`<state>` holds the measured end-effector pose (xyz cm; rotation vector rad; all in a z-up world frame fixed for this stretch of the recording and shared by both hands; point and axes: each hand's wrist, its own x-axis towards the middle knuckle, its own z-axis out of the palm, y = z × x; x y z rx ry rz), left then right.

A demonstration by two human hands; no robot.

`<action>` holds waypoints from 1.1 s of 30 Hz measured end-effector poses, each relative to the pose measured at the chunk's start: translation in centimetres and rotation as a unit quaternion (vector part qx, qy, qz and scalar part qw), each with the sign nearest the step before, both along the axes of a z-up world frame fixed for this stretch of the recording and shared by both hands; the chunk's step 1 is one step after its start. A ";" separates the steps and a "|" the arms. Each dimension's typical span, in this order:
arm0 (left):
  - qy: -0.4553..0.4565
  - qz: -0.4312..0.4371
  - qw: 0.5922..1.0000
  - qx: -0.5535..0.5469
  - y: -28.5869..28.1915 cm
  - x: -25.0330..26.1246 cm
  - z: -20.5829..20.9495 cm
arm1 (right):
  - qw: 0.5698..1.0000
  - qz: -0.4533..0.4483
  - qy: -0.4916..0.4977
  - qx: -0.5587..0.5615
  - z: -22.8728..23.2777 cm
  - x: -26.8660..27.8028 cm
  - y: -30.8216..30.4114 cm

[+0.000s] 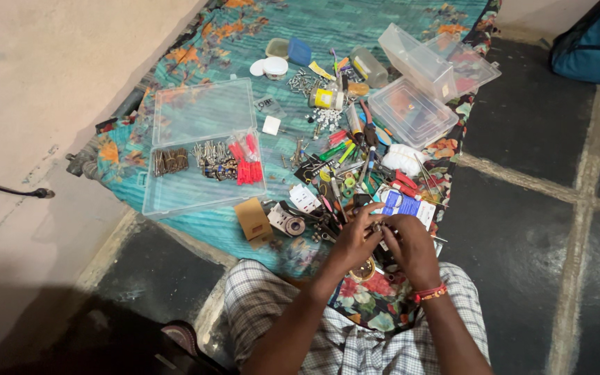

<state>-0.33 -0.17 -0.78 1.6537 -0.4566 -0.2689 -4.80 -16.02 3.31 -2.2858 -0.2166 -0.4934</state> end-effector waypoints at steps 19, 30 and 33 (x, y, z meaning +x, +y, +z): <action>-0.016 -0.017 1.000 0.019 0.3 -0.1 1.6 | 0.995 0.045 0.087 0.024 1.7 0.5 -1.0; -0.140 -0.001 0.990 0.026 0.8 0.1 0.9 | 0.985 0.145 0.089 -0.022 1.4 2.5 -2.1; -0.150 -0.002 0.987 0.050 1.0 -0.1 0.6 | 0.980 0.157 0.119 -0.024 1.6 2.7 -2.3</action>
